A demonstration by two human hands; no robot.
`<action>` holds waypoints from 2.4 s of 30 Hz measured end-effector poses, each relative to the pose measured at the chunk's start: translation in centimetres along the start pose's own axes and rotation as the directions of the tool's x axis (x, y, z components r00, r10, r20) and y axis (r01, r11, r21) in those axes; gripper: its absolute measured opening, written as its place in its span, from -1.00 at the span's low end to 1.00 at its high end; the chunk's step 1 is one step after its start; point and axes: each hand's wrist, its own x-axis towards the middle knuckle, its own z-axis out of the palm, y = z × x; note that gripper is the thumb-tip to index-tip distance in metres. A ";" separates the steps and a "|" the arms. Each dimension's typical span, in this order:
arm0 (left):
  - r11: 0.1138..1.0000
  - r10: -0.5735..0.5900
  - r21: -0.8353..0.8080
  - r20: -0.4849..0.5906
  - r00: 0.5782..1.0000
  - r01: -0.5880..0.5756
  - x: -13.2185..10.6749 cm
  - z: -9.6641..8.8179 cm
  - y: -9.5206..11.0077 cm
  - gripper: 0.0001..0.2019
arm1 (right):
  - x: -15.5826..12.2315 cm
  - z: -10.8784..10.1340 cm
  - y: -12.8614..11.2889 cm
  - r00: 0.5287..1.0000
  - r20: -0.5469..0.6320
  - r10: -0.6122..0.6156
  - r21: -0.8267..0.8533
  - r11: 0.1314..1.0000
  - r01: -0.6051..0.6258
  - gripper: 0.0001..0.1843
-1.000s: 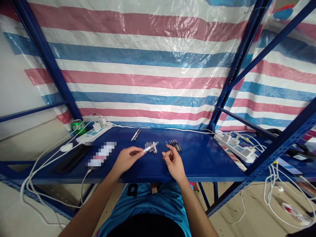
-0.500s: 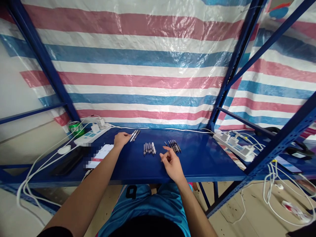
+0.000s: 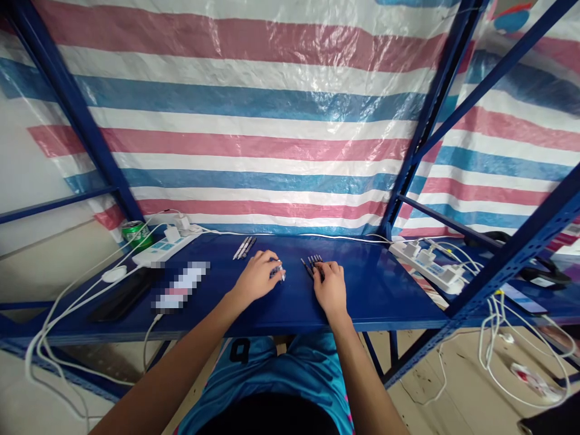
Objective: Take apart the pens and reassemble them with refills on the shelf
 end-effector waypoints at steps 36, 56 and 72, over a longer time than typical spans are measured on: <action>0.867 -0.286 -0.371 0.172 0.943 0.331 -9.0 -3.2 -0.2 -0.74 | -1.1 1.0 0.8 0.989 0.131 -0.074 -0.101 0.991 0.087 -0.78; 0.862 -0.304 -0.394 0.106 0.947 0.320 -9.3 -3.5 -0.6 -0.76 | 0.1 -0.8 2.5 0.991 -0.078 0.110 -0.026 0.993 -0.112 -0.54; 0.872 -0.298 -0.379 0.094 0.950 0.311 -9.5 -3.4 -0.7 -0.78 | 0.5 -0.8 5.1 0.998 0.052 0.020 -0.180 0.984 -0.011 -0.64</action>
